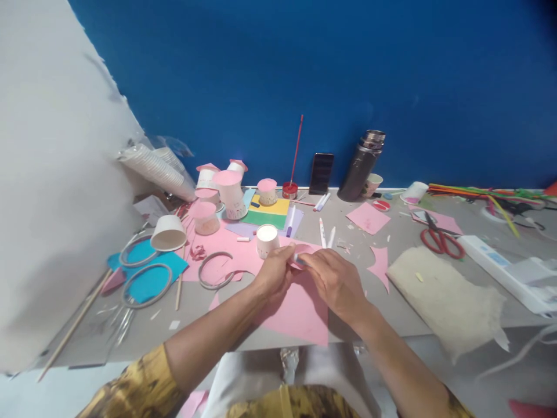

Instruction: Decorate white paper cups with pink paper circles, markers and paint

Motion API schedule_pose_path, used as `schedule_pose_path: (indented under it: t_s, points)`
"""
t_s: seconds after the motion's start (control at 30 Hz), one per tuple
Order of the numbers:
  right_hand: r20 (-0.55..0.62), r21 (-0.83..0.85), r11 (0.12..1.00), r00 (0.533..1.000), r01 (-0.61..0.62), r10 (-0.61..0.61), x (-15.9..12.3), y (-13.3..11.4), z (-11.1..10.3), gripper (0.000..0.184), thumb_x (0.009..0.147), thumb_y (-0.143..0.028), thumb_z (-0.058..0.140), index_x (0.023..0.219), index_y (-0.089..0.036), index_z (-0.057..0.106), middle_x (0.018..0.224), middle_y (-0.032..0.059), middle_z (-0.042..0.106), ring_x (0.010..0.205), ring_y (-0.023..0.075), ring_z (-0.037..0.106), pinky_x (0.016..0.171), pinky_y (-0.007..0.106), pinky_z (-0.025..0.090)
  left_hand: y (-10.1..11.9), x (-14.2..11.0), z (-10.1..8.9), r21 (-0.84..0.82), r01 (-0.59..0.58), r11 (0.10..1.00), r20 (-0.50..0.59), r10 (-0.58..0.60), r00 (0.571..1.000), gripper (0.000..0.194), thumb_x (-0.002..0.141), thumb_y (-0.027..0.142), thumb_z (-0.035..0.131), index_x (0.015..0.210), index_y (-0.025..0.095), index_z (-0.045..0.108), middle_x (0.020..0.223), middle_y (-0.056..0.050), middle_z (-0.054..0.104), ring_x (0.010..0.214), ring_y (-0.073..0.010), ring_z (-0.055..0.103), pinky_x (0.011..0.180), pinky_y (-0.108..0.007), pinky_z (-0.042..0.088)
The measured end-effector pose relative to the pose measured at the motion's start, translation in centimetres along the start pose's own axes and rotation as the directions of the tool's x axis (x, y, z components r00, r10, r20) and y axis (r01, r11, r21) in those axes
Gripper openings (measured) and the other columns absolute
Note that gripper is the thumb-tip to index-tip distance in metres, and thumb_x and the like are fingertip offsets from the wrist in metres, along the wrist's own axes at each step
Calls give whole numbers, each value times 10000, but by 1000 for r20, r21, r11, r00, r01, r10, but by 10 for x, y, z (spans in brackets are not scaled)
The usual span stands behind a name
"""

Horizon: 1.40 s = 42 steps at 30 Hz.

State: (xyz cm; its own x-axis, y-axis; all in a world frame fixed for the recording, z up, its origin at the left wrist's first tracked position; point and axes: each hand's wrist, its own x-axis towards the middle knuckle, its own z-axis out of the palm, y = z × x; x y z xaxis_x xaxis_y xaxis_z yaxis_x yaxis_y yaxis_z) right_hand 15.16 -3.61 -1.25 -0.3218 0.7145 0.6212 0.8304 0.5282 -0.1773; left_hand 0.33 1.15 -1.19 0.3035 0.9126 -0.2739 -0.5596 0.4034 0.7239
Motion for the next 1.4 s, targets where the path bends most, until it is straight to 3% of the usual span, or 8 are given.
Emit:
schedule_pose_path:
  t_s: [0.2,0.37,0.43,0.57,0.73,0.87,1.1,1.4]
  points:
    - [11,18,999,999,49,-49,-2,6,-4,274,1007,-124,536,1088,-269,753,861,43,671,817,172,602,699,259,449,11,-2,0,-49,88,995,68,-84,994,232,930,254,626,738,129,659,675,-51,644,590,-134,593,622,-251,526]
    - [28,44,997,997,71,-73,-6,11,-10,309,987,-93,550,1089,-286,768,874,45,649,829,169,590,713,255,453,19,-2,-4,116,157,981,90,-167,982,180,843,261,711,728,133,657,618,-30,604,551,-146,591,580,-277,555]
    - [36,59,995,996,78,-80,-6,12,-12,308,986,-94,553,1074,-293,772,886,44,652,836,168,591,711,254,452,19,-2,-5,177,174,969,72,-189,979,110,830,234,706,837,123,704,691,-46,649,585,-152,617,578,-279,562]
    - [70,92,994,995,67,-73,-7,13,-17,306,989,-103,551,1033,-305,776,927,44,666,870,170,612,704,254,459,16,-1,-5,203,196,959,81,-216,973,277,825,205,660,1071,105,736,859,-108,725,654,-183,674,587,-297,568]
    - [2,101,994,999,50,-51,-11,12,-23,309,999,-110,526,1109,-277,762,940,64,690,879,180,639,739,274,504,11,4,-4,135,96,986,47,-103,994,78,762,160,643,754,102,695,692,-106,687,617,-204,651,615,-332,564]
    - [-97,82,996,995,-23,31,-13,8,-23,286,1009,-139,531,1202,-240,716,859,59,710,835,198,651,741,306,505,10,5,0,105,17,994,-68,-10,998,152,730,98,624,601,163,579,574,-28,598,583,-157,597,636,-300,557]
    - [-69,-36,993,991,-117,114,-3,2,-5,183,1029,-251,560,1132,-215,707,879,63,755,822,207,681,763,311,472,8,-4,10,50,79,996,27,-80,996,146,781,133,612,642,154,573,664,-42,611,663,-179,609,637,-341,571]
    - [-37,-12,996,995,-91,90,-4,3,7,196,1052,-261,517,1122,-198,690,893,66,753,830,192,691,739,281,461,-1,3,-7,190,7,982,35,-14,999,230,788,297,735,699,157,576,681,-15,578,630,-154,569,560,-288,529]
